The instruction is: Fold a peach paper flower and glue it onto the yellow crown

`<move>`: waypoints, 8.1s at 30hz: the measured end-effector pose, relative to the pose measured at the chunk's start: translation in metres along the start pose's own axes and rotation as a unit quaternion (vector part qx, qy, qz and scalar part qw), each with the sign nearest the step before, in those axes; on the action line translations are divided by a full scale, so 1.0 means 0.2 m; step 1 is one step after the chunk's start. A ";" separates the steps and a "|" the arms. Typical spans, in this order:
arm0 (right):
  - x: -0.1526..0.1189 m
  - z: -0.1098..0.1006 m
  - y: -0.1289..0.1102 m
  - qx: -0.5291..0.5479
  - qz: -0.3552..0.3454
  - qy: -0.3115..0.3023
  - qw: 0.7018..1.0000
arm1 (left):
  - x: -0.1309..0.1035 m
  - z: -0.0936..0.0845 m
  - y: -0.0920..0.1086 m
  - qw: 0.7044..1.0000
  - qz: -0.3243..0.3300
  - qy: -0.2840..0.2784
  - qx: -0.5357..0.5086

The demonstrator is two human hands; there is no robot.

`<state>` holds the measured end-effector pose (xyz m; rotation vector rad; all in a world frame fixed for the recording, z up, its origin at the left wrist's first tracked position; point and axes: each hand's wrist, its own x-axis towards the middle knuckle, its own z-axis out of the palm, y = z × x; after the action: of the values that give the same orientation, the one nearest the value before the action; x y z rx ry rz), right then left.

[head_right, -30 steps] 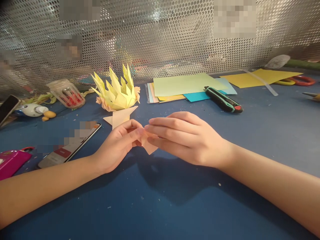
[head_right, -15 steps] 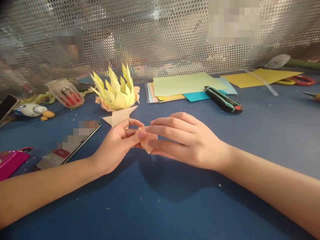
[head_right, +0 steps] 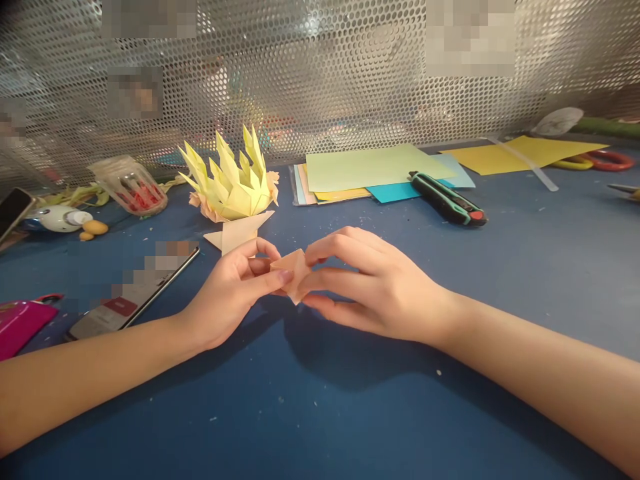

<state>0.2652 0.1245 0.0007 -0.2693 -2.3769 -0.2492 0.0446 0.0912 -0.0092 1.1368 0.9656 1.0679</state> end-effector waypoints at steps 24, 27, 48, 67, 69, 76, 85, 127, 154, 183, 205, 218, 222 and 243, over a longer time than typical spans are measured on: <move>0.00 0.03 0.01 0.251 0.224 -0.043 0.941 | -0.01 -0.01 -0.02 0.998 0.026 -0.032 0.052; 0.00 0.03 0.00 0.250 0.236 -0.049 0.938 | -0.01 -0.01 -0.02 0.999 0.020 -0.034 0.034; 0.01 0.02 -0.08 0.183 0.247 -0.017 0.951 | 0.00 -0.01 -0.02 0.999 0.021 -0.039 0.020; 0.00 0.03 -0.06 0.220 0.313 -0.073 0.921 | 0.00 -0.01 -0.01 0.999 0.021 -0.019 0.030; -0.01 0.03 -0.06 0.205 0.301 -0.071 0.929 | 0.00 -0.01 -0.01 0.999 0.018 -0.019 0.030; 0.00 0.02 -0.08 0.154 0.289 -0.078 0.942 | 0.00 -0.01 -0.01 0.999 0.012 -0.030 0.020; 0.01 0.01 -0.06 0.232 0.319 -0.079 0.915 | -0.01 0.00 -0.01 0.999 0.008 -0.030 0.027; 0.02 0.01 -0.07 0.372 0.366 -0.022 0.853 | -0.01 0.00 0.01 0.999 -0.006 -0.037 0.035; 0.01 0.02 -0.07 0.269 0.396 -0.045 0.877 | -0.02 0.01 0.00 0.999 0.020 -0.001 0.033; 0.03 0.03 -0.11 0.410 0.408 0.003 0.816 | 0.00 0.01 0.00 0.996 0.047 -0.032 0.073; 0.01 0.04 -0.08 0.410 0.398 0.009 0.821 | -0.01 0.02 0.01 0.996 0.035 -0.042 0.068; 0.00 0.03 -0.07 0.212 0.348 0.063 0.911 | -0.02 0.00 0.00 0.994 0.032 -0.069 0.078; 0.01 0.02 -0.08 0.114 0.298 0.079 0.944 | -0.02 0.00 0.00 0.995 0.021 -0.078 0.061; -0.05 -0.03 -0.06 0.023 0.044 -0.026 0.998 | -0.02 -0.01 0.01 0.990 0.006 -0.121 0.071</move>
<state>0.2735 0.1101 -0.0032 -0.3611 -2.4114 -0.1485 0.0417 0.0882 -0.0071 1.3564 0.8528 0.8583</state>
